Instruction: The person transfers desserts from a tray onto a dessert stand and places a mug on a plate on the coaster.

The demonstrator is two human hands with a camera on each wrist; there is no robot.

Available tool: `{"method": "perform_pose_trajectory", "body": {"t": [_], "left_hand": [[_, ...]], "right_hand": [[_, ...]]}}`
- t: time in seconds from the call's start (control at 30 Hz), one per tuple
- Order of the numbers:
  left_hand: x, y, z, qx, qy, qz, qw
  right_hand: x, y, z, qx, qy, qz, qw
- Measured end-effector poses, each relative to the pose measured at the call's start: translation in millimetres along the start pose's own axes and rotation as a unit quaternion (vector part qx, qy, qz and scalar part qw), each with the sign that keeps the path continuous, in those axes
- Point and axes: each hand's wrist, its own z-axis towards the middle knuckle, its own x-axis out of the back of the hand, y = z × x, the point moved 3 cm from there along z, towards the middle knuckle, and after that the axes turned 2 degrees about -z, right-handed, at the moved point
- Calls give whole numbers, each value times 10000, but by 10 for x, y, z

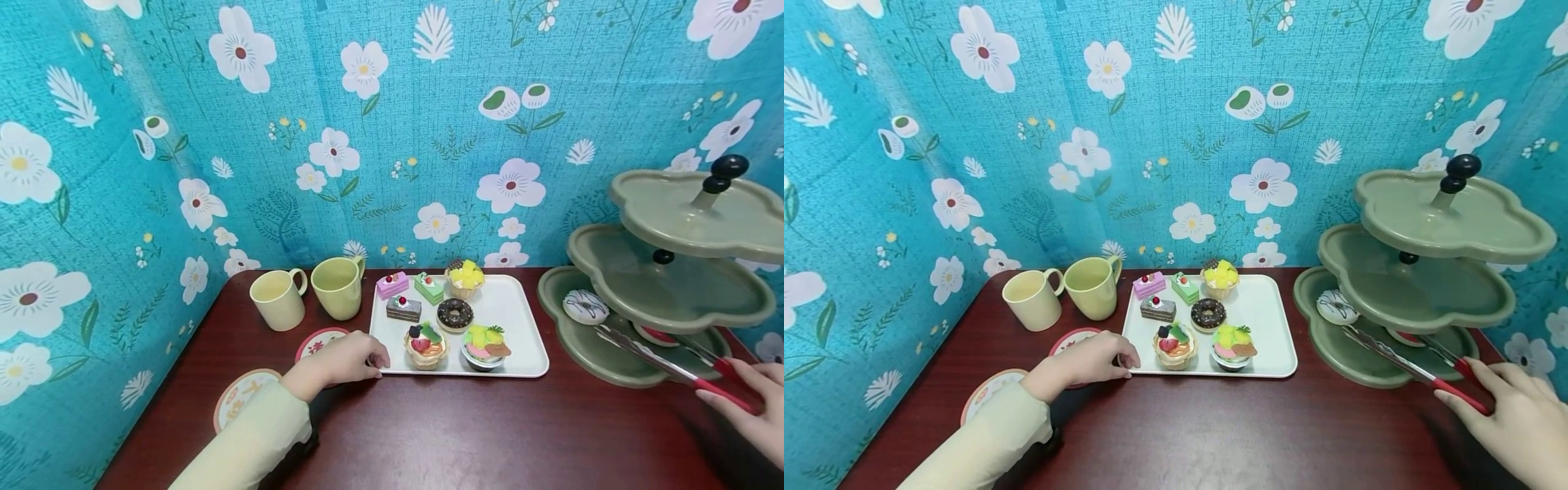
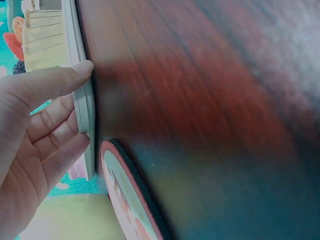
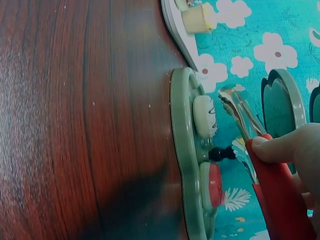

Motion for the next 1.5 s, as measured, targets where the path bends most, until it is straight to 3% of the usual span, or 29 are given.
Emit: {"method": "perform_pose_trajectory", "body": {"t": [0.27, 0.53, 0.87, 1.0, 1.17, 1.5], "left_hand": [[-6, 1, -7, 93, -18, 8, 10000], [-9, -8, 19, 82, -15, 92, 9999], [-10, -11, 17, -72, 22, 123, 9999], [-11, -7, 7, -199, 50, 165, 9997], [-10, -7, 3, -158, 39, 140, 9998], [-15, -24, 8, -32, 32, 56, 10000]], "right_hand": [[75, -259, 50, 290, -285, -332, 9986], [-43, -372, 60, 846, -406, -526, 9942], [-133, -656, 206, 1193, -1357, -714, 9809], [-195, -756, 254, 1342, -1387, -593, 9794], [-295, -881, 336, 1637, -1327, -391, 9768], [-454, -1144, 457, 1901, -1644, -144, 9678]]}}
